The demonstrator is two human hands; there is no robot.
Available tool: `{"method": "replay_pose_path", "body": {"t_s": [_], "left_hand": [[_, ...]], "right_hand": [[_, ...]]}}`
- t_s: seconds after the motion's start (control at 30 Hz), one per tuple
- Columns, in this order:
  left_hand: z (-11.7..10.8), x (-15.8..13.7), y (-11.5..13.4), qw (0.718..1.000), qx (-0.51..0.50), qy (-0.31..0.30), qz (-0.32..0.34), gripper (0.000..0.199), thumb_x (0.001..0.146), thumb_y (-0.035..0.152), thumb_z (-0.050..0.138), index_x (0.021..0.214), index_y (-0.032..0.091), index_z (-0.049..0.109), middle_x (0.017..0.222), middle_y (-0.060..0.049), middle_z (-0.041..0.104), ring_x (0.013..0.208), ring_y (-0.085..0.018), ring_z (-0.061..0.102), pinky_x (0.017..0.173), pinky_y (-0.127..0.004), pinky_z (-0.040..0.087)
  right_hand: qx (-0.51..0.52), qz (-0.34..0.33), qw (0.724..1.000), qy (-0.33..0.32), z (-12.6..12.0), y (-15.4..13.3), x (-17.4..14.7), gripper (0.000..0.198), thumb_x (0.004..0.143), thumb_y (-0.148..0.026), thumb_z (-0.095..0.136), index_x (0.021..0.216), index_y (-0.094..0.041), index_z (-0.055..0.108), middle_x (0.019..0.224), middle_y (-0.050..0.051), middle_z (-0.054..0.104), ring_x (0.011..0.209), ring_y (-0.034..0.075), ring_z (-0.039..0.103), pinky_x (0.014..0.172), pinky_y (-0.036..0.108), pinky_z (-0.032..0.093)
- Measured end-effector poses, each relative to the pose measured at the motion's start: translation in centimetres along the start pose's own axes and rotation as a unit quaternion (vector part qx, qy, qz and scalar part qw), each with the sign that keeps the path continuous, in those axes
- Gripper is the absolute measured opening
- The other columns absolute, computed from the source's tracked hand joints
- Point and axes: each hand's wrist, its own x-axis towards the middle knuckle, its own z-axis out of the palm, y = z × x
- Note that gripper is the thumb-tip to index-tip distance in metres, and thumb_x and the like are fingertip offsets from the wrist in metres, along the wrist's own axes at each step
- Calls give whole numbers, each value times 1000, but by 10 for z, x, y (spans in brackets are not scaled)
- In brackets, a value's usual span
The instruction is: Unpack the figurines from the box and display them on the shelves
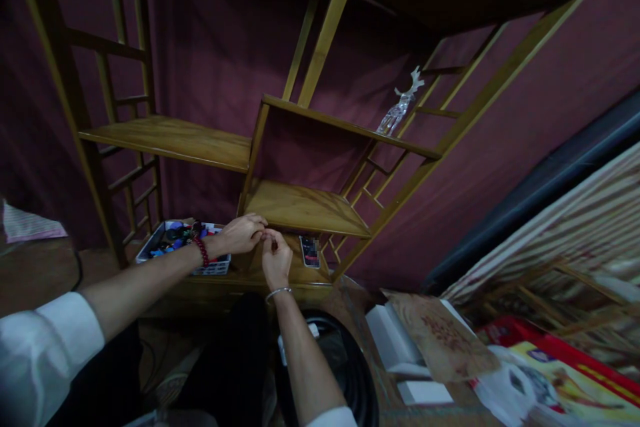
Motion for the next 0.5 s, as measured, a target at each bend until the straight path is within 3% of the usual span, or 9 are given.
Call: {"method": "replay_pose_path", "body": {"t_s": [0.23, 0.4, 0.5], "left_hand": [[13, -33, -1, 1000, 4, 22, 4, 26, 78, 11, 41, 92, 10, 62, 109, -9, 59, 115, -17, 43, 98, -27, 38], [24, -63, -16, 999, -3, -24, -35, 28, 82, 14, 35, 95, 13, 60, 108, -8, 58, 108, -16, 48, 93, -27, 40], [31, -82, -31, 992, -17, -82, -90, 29, 82, 14, 34, 96, 15, 60, 104, -7, 60, 100, -16, 53, 90, -27, 42]], "right_hand": [[17, 20, 1000, -6, 21, 12, -24, 26, 77, -25, 41, 91, -16, 61, 88, 5, 66, 81, 16, 60, 77, 28, 46], [-9, 50, 998, -47, 44, 22, -43, 28, 79, -28, 41, 93, -16, 61, 90, 6, 66, 81, 17, 61, 77, 28, 46], [-52, 67, 992, -92, 61, 29, -52, 30, 80, -30, 40, 96, -17, 62, 88, 6, 67, 78, 17, 61, 75, 30, 47]]}}
